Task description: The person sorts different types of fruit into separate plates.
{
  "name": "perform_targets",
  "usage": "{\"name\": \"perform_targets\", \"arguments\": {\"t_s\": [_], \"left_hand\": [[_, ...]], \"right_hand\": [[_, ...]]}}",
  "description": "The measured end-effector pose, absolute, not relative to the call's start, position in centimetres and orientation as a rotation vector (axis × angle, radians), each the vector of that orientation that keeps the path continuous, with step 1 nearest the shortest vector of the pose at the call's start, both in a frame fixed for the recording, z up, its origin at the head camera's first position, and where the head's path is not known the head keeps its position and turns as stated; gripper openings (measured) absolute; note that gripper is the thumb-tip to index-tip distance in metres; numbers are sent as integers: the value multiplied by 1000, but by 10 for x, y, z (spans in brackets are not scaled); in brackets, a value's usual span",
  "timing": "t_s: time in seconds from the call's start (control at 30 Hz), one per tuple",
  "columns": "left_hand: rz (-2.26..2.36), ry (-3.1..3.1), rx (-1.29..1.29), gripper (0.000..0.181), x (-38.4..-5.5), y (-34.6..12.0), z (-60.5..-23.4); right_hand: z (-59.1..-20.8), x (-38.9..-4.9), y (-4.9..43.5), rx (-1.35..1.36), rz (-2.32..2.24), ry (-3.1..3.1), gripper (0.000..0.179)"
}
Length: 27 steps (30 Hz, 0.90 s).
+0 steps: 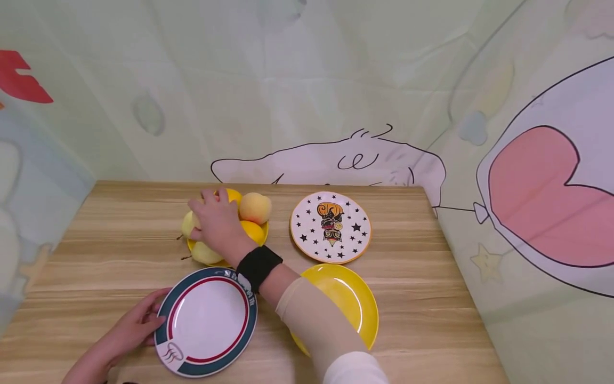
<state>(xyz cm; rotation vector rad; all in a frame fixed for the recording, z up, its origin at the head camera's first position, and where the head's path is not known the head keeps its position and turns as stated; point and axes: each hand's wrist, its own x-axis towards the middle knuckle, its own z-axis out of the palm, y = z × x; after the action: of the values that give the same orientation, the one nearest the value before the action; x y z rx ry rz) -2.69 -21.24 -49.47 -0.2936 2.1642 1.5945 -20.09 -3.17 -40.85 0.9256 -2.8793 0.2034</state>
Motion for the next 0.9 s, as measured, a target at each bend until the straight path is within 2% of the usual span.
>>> {"name": "perform_targets", "arguments": {"t_s": [0.9], "left_hand": [[1624,2156,-225,57,-27,-214,-495]], "right_hand": [[-396,-151,-35,1187,179,-2772,51]]}}
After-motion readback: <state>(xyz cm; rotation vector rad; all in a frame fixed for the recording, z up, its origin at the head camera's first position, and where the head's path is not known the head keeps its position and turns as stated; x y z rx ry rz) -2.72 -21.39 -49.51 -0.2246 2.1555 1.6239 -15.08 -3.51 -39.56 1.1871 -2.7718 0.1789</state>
